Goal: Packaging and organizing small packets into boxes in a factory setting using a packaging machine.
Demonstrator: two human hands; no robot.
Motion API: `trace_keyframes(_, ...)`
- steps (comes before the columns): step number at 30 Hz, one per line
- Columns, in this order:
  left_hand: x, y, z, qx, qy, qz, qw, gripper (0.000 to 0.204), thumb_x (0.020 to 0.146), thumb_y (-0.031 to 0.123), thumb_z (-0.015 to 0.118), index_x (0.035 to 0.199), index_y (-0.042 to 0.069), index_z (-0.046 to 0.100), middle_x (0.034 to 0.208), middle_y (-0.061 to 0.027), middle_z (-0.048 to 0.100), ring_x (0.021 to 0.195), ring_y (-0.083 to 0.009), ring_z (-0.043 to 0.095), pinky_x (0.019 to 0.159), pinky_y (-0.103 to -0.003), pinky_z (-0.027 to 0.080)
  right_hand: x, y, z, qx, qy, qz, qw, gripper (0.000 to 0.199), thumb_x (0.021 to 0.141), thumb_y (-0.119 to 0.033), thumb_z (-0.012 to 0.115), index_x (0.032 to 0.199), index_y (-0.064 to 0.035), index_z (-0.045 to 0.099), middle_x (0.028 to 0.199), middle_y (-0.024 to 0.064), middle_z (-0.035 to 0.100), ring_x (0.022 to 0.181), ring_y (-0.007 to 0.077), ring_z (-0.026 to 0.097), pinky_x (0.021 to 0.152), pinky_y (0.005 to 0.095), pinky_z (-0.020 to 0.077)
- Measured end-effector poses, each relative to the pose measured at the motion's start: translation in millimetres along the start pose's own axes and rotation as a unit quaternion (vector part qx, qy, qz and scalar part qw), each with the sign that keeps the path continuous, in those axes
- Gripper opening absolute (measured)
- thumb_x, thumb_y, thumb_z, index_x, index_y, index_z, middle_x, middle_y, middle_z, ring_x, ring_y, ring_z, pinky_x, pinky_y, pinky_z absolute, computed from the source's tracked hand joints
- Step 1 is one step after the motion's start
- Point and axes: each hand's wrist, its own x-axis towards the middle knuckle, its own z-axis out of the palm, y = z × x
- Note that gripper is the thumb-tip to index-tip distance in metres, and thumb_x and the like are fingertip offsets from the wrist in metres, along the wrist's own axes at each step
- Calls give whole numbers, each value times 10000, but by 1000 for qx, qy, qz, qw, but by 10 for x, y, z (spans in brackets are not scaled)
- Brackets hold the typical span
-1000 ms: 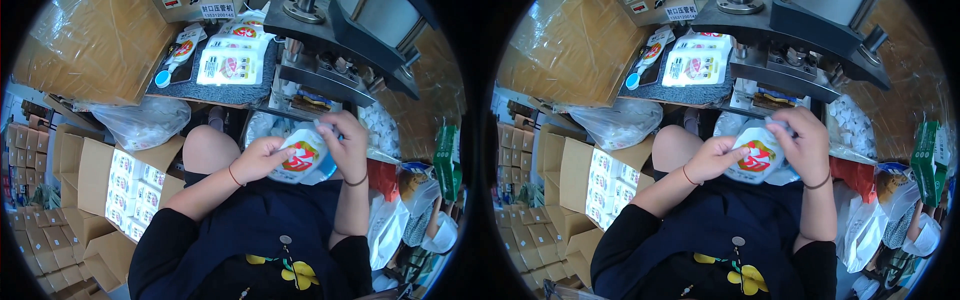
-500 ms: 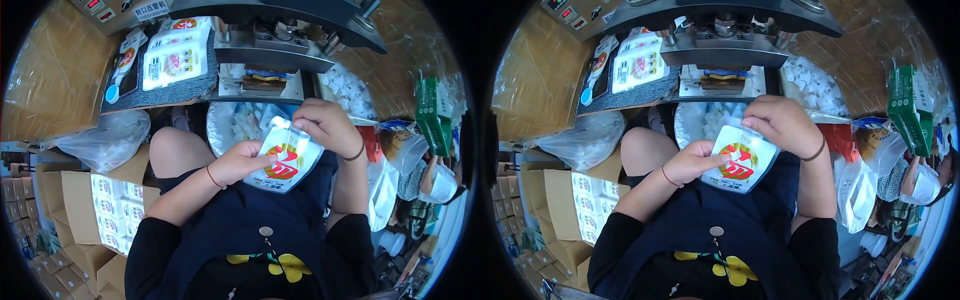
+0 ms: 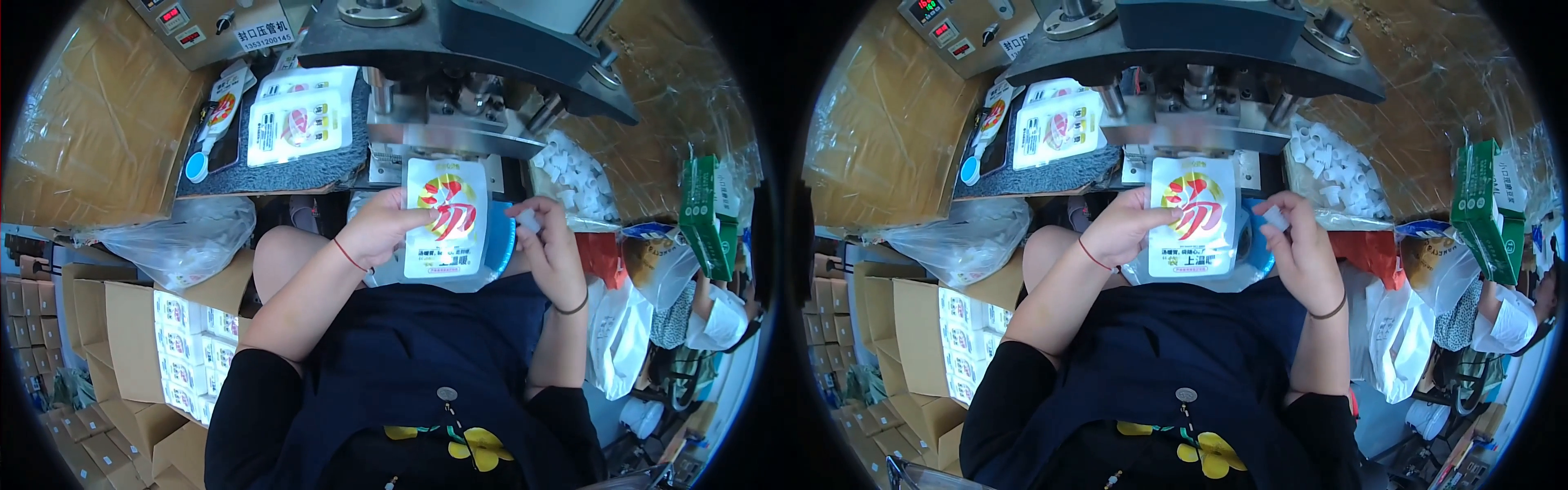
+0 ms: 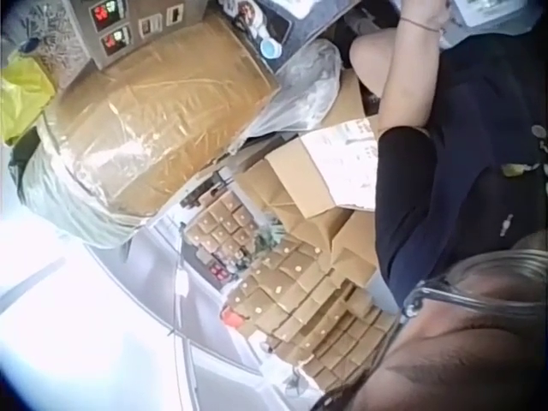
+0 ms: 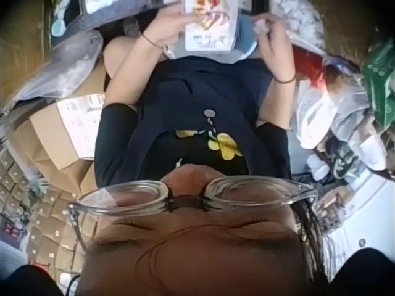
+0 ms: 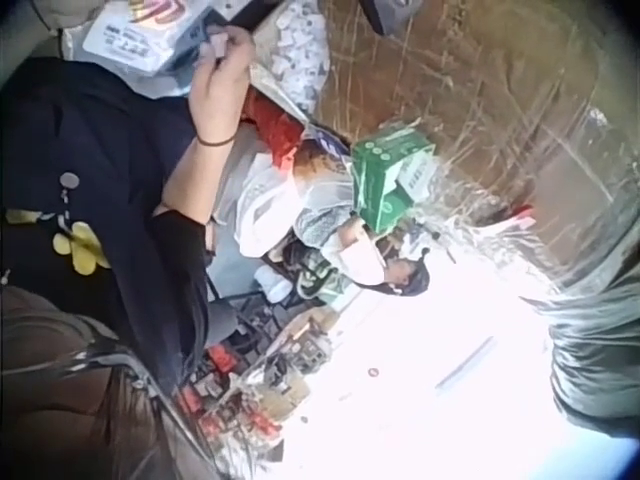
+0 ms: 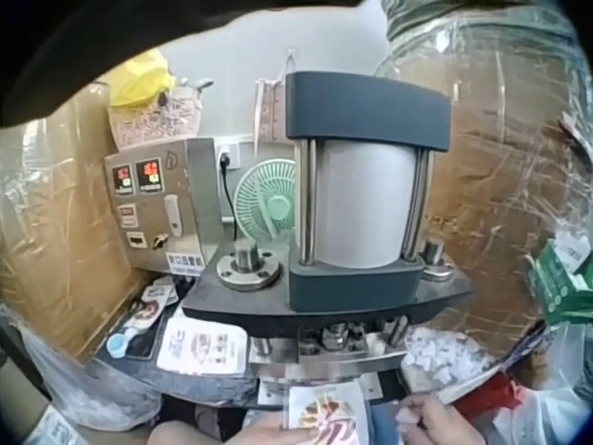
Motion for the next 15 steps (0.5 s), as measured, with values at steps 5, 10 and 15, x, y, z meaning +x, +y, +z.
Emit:
trace_keyframes(5,25,496,-740,313,336,470,753,456,973,125,590,1370,6,400,1262,-188,558,1148,-296,595,934,-460,499,-101,127,-24,-172,-22,-101,980,244,902,-77,639,1130,7,611,998,144,694,767,258,689,718,322,535)
trace_keyframes(10,-411,450,-1054,824,262,281,415,511,948,309,573,1387,66,482,1452,-229,436,1355,-399,404,1074,-536,365,-177,106,-52,-145,4,-95,985,206,882,-105,663,1049,14,646,907,155,660,801,286,648,727,335,506)
trace_keyframes(15,-787,-67,-990,656,241,346,626,325,969,185,580,1259,44,616,1223,-154,644,1119,-292,617,942,-369,488,-133,-23,88,-84,61,-57,993,133,902,-95,614,990,4,617,878,148,605,772,278,597,717,346,482)
